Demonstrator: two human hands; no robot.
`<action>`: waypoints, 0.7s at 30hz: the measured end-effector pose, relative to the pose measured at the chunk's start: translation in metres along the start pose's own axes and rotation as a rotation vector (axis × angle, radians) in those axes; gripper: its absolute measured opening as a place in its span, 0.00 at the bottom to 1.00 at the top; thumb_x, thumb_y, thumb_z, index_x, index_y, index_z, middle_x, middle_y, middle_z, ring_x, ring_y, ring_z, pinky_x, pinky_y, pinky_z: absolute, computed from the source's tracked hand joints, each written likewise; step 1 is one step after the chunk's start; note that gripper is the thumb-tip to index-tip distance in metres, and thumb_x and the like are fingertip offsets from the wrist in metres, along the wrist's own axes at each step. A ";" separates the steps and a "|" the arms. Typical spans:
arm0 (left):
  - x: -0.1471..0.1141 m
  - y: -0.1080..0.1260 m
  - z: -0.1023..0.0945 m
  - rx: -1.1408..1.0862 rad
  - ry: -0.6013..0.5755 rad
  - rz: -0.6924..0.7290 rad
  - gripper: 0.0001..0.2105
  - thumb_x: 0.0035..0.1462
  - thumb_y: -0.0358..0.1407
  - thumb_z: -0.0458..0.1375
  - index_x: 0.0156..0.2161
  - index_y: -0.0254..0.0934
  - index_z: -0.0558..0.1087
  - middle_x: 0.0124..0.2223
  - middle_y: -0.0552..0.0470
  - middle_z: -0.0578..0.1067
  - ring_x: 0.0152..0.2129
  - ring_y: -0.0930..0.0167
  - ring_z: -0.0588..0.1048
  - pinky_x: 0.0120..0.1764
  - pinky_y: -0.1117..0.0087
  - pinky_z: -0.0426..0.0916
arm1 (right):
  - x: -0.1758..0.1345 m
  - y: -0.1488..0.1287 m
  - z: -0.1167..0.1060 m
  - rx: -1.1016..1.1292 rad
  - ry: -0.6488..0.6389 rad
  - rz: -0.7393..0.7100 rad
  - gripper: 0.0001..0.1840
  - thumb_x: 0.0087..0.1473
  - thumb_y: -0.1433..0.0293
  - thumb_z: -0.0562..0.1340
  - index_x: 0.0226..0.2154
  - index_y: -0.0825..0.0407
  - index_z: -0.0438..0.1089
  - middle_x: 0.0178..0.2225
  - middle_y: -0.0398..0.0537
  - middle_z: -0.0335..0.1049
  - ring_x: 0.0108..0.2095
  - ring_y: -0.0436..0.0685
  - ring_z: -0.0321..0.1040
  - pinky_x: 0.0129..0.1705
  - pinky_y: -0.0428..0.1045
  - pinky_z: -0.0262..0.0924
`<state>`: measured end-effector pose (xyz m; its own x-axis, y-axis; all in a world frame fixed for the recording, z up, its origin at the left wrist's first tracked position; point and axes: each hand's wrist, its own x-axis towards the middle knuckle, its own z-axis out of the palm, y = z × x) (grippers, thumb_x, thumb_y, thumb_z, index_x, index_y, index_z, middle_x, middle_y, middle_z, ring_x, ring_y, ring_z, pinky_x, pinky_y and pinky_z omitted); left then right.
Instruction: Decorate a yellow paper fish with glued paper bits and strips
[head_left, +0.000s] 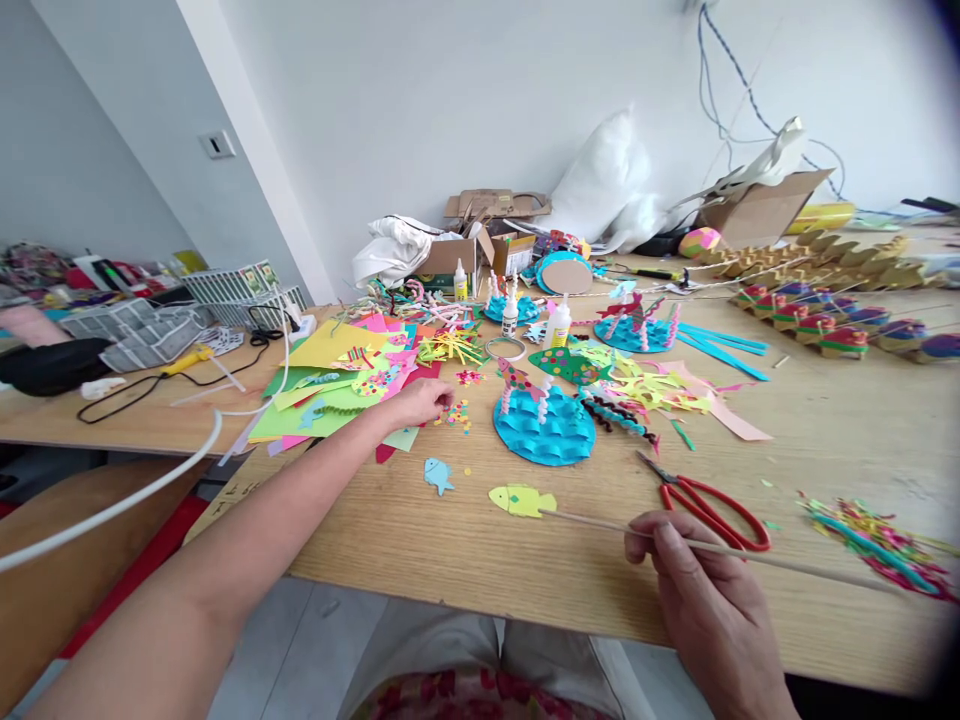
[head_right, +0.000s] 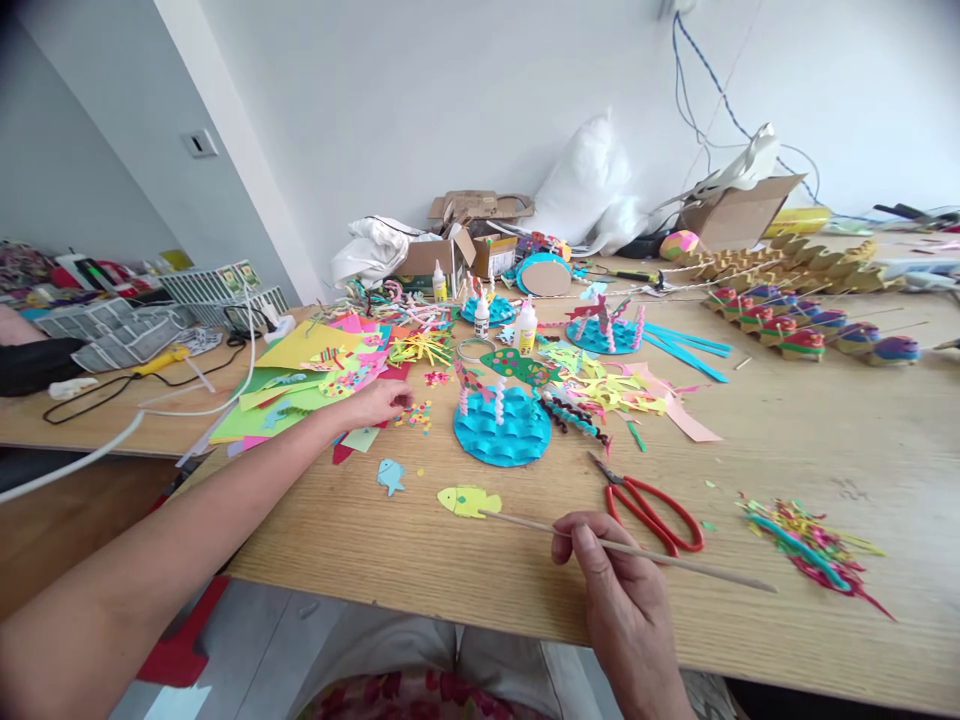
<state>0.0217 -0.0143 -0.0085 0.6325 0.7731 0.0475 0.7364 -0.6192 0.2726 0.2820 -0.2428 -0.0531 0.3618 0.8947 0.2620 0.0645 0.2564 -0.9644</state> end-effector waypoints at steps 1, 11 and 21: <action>-0.001 0.001 -0.001 0.007 -0.008 0.007 0.08 0.41 0.24 0.50 0.27 0.34 0.69 0.26 0.55 0.71 0.24 0.75 0.67 0.27 0.77 0.59 | 0.000 0.000 0.000 0.004 0.000 0.000 0.11 0.50 0.61 0.58 0.28 0.52 0.69 0.22 0.45 0.64 0.25 0.52 0.60 0.26 0.47 0.56; -0.013 0.011 -0.011 0.081 -0.126 0.062 0.10 0.47 0.26 0.51 0.31 0.36 0.74 0.31 0.54 0.75 0.29 0.74 0.71 0.32 0.78 0.60 | 0.000 -0.002 0.000 -0.011 0.005 0.014 0.11 0.49 0.60 0.59 0.28 0.51 0.70 0.21 0.46 0.64 0.25 0.54 0.60 0.26 0.49 0.56; -0.014 0.001 -0.014 0.215 -0.131 0.041 0.10 0.46 0.25 0.51 0.31 0.34 0.74 0.31 0.50 0.75 0.29 0.71 0.71 0.32 0.75 0.61 | 0.000 -0.002 0.000 -0.039 0.007 0.023 0.12 0.48 0.58 0.59 0.27 0.49 0.70 0.21 0.45 0.64 0.25 0.55 0.60 0.27 0.49 0.55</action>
<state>0.0104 -0.0235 0.0046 0.6786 0.7307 -0.0743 0.7345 -0.6758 0.0615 0.2816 -0.2431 -0.0510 0.3696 0.8977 0.2398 0.0927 0.2212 -0.9708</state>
